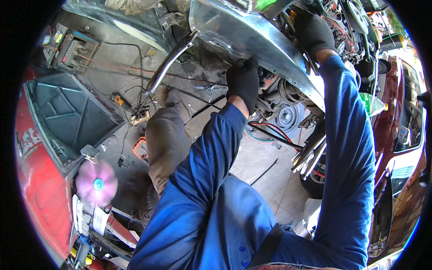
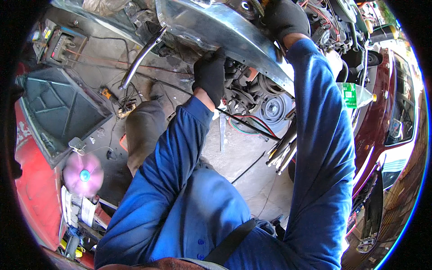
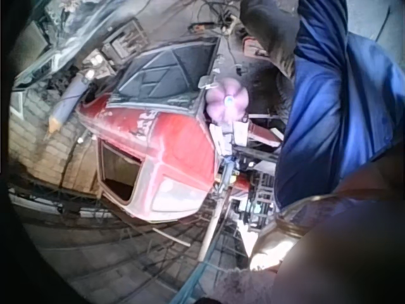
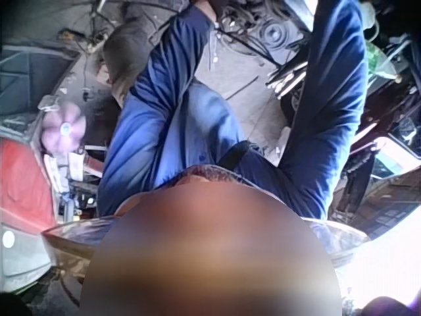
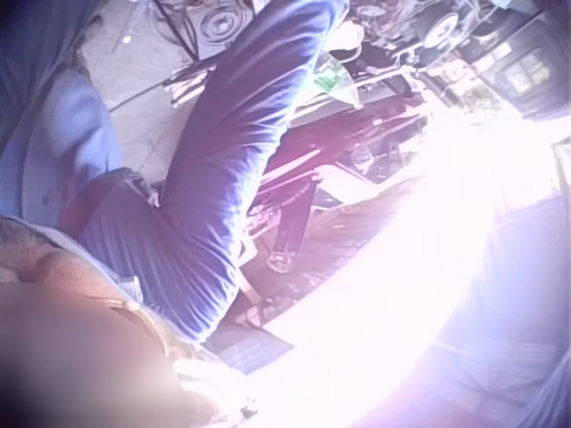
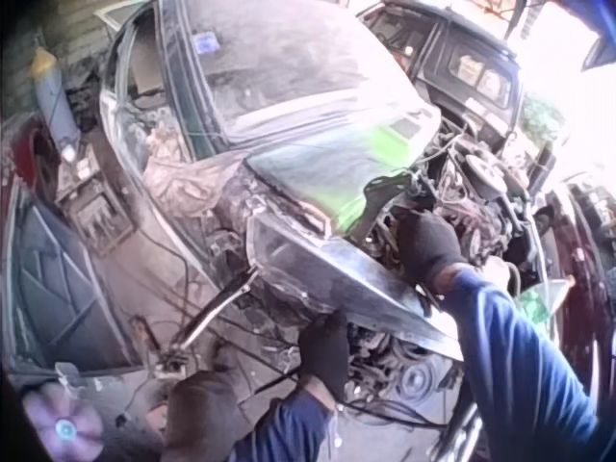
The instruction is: The person welds a metal frame section on the front of a car using a welding torch, then uses a hammer and pliers to adjust and secure the welded area. The person repeatedly welds and hammers the same region to align the metal.
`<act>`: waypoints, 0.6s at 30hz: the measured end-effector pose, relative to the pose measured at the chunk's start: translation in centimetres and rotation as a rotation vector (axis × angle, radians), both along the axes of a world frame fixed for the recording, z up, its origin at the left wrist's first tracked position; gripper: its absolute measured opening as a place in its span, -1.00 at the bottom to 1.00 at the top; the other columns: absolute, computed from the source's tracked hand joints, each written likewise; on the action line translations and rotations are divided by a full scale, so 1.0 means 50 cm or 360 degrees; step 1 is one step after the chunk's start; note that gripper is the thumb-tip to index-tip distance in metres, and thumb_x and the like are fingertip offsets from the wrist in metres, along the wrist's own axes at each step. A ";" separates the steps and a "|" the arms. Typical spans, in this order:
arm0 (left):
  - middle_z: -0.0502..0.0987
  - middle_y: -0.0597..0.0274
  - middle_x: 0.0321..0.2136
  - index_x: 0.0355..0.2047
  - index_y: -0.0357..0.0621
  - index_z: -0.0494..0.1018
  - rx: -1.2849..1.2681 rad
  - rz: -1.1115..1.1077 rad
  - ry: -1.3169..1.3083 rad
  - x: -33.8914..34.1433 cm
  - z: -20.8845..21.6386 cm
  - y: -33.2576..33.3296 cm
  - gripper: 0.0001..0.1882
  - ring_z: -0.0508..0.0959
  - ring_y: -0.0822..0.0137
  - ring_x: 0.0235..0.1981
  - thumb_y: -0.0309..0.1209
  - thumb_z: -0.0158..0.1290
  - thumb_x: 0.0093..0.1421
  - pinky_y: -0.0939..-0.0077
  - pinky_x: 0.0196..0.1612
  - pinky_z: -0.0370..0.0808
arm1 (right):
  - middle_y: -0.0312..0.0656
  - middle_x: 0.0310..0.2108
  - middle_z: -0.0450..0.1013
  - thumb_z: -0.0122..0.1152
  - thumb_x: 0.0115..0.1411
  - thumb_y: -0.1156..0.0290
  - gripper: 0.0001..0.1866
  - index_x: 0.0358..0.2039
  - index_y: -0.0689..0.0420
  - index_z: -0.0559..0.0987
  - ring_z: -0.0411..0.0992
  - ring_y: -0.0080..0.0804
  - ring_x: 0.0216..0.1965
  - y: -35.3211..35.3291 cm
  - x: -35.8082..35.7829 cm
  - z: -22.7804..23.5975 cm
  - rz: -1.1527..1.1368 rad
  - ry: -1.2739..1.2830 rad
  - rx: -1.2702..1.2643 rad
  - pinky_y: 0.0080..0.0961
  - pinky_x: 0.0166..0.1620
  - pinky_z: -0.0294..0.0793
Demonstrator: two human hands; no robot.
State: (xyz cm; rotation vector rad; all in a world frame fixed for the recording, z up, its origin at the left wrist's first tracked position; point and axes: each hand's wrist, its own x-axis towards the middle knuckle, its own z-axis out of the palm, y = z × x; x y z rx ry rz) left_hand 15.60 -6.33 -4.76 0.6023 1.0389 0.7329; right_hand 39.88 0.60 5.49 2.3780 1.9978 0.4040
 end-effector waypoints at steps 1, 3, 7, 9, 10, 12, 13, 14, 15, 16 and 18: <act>0.69 0.30 -0.40 -0.26 -0.19 0.65 0.0050 -0.0031 0.0026 -0.001 -0.009 -0.001 -0.63 0.63 0.48 -0.44 -0.14 0.11 0.52 0.49 -0.33 0.59 | 0.09 -0.21 0.66 0.09 0.37 0.29 -0.71 -0.01 0.00 0.70 0.66 0.14 -0.14 0.012 0.013 -0.002 0.0057 -0.0031 -0.0112 0.04 -0.06 0.65; 0.68 0.30 -0.41 -0.25 -0.18 0.65 0.0378 -0.0051 0.0184 -0.001 -0.027 0.003 -0.63 0.64 0.49 -0.42 -0.13 0.11 0.52 0.50 -0.31 0.60 | 0.12 -0.16 0.65 0.05 0.39 0.30 -0.70 0.00 0.01 0.70 0.65 0.14 -0.11 0.025 0.030 -0.011 0.0283 -0.0273 -0.0092 0.03 -0.04 0.64; 0.64 0.16 -0.44 -0.27 -0.28 0.58 0.0140 -0.0006 -0.0298 -0.011 -0.049 -0.007 -0.64 0.56 0.33 -0.39 -0.17 0.15 0.45 0.29 -0.21 0.49 | 0.04 0.00 0.64 0.08 0.42 0.30 -0.68 0.05 0.11 0.67 0.63 0.09 -0.02 0.018 0.048 -0.005 0.0365 -0.0110 -0.0124 -0.07 0.06 0.63; 0.67 0.19 -0.37 -0.23 -0.23 0.61 0.0522 0.0134 -0.0159 -0.029 -0.052 -0.020 -0.70 0.62 0.36 -0.33 -0.20 0.25 0.41 0.32 -0.17 0.55 | -0.03 0.07 0.64 0.10 0.43 0.33 -0.67 0.06 0.19 0.66 0.62 0.06 0.05 0.013 0.053 0.002 0.0159 0.0152 -0.0186 -0.12 0.09 0.61; 0.69 0.21 -0.34 -0.21 -0.21 0.63 0.0717 0.0226 -0.0102 -0.042 -0.051 -0.031 -0.72 0.65 0.37 -0.29 -0.21 0.29 0.39 0.33 -0.15 0.58 | -0.01 0.07 0.63 0.12 0.39 0.36 -0.67 0.08 0.14 0.66 0.61 0.07 0.07 0.012 0.055 0.006 0.0257 -0.0122 -0.0220 -0.13 0.10 0.62; 0.65 0.10 -0.11 -0.20 -0.09 0.62 0.1250 0.0340 0.0176 -0.070 -0.046 -0.050 -0.82 0.61 0.16 -0.01 -0.25 0.26 0.37 0.06 0.11 0.47 | 0.03 0.06 0.62 0.17 0.32 0.42 -0.63 0.11 0.05 0.67 0.60 0.09 0.09 0.021 0.062 0.010 0.0622 -0.0614 -0.0273 -0.14 0.11 0.63; 0.63 0.08 -0.04 -0.19 -0.07 0.62 0.1534 0.0404 0.0193 -0.086 -0.042 -0.055 -0.84 0.58 0.09 0.05 -0.27 0.25 0.36 -0.02 0.17 0.42 | 0.01 0.10 0.61 0.17 0.31 0.45 -0.63 0.11 0.07 0.67 0.59 0.03 0.13 0.018 0.065 0.010 0.0607 -0.0365 -0.0225 -0.18 0.14 0.63; 0.61 0.07 0.03 -0.18 -0.05 0.61 0.1829 0.0497 0.0205 -0.098 -0.038 -0.051 -0.85 0.54 0.03 0.12 -0.28 0.24 0.35 -0.09 0.23 0.37 | -0.01 0.15 0.59 0.17 0.30 0.47 -0.62 0.12 0.09 0.66 0.58 -0.03 0.16 0.017 0.067 0.008 0.0568 -0.0349 -0.0222 -0.22 0.17 0.63; 0.58 0.09 0.09 -0.13 -0.02 0.61 0.1987 0.0452 0.0223 -0.095 -0.027 -0.046 -0.82 0.50 -0.02 0.17 -0.28 0.24 0.31 -0.15 0.28 0.32 | -0.01 0.14 0.60 0.18 0.30 0.47 -0.62 0.12 0.11 0.66 0.58 -0.04 0.17 0.020 0.071 0.013 0.0623 -0.0523 -0.0248 -0.23 0.18 0.62; 0.55 0.11 0.16 -0.07 0.01 0.60 0.2149 0.0435 0.0230 -0.086 -0.013 -0.037 -0.76 0.46 -0.07 0.22 -0.27 0.24 0.28 -0.21 0.32 0.26 | 0.00 0.13 0.60 0.18 0.30 0.48 -0.62 0.12 0.12 0.65 0.58 -0.05 0.17 0.019 0.073 0.017 0.0622 -0.0721 -0.0324 -0.23 0.18 0.62; 0.56 0.14 0.18 0.01 0.07 0.59 0.2468 0.0628 0.0105 -0.051 0.015 0.002 -0.64 0.48 -0.05 0.26 -0.16 0.28 0.24 -0.21 0.36 0.25 | 0.01 0.14 0.59 0.18 0.35 0.43 -0.64 0.13 0.14 0.64 0.58 -0.08 0.17 0.025 0.074 0.021 0.0757 -0.0751 -0.0404 -0.24 0.20 0.60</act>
